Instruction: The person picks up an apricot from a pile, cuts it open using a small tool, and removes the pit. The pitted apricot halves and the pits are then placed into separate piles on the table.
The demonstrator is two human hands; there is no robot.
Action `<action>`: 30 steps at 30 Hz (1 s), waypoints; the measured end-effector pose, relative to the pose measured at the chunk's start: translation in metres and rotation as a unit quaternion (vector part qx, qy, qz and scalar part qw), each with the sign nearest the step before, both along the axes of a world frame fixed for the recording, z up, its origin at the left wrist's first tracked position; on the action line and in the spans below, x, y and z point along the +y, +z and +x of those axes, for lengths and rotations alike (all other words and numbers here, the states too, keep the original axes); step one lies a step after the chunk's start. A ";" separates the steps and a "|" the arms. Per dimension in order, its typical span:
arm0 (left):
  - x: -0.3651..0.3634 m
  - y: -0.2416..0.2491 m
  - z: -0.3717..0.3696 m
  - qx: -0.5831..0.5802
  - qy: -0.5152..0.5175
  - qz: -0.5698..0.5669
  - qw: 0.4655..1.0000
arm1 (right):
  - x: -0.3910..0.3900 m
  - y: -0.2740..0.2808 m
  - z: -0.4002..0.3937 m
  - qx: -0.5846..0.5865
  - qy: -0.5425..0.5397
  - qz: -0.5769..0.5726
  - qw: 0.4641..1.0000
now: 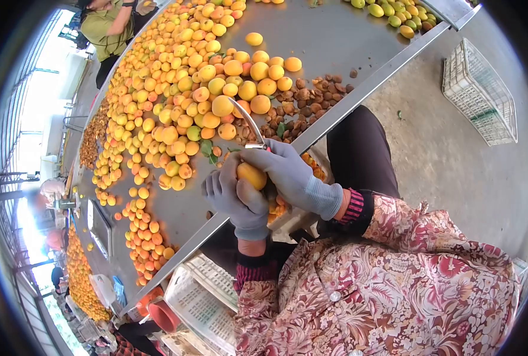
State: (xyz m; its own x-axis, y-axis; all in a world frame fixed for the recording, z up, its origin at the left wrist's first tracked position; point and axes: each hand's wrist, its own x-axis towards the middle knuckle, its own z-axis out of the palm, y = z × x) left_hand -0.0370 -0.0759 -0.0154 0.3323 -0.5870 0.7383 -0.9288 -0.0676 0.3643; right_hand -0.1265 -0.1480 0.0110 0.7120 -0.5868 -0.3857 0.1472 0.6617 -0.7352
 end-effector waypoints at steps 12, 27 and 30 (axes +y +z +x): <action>0.007 0.002 0.004 -0.077 0.045 0.128 0.988 | 0.000 -0.017 0.010 0.059 -0.023 -0.075 0.995; -0.007 -0.022 -0.002 0.028 0.020 0.031 0.999 | -0.003 -0.013 0.019 0.082 -0.073 -0.191 0.976; -0.002 -0.005 0.021 -0.028 -0.041 0.035 0.998 | -0.005 0.004 0.007 0.005 -0.050 -0.054 0.997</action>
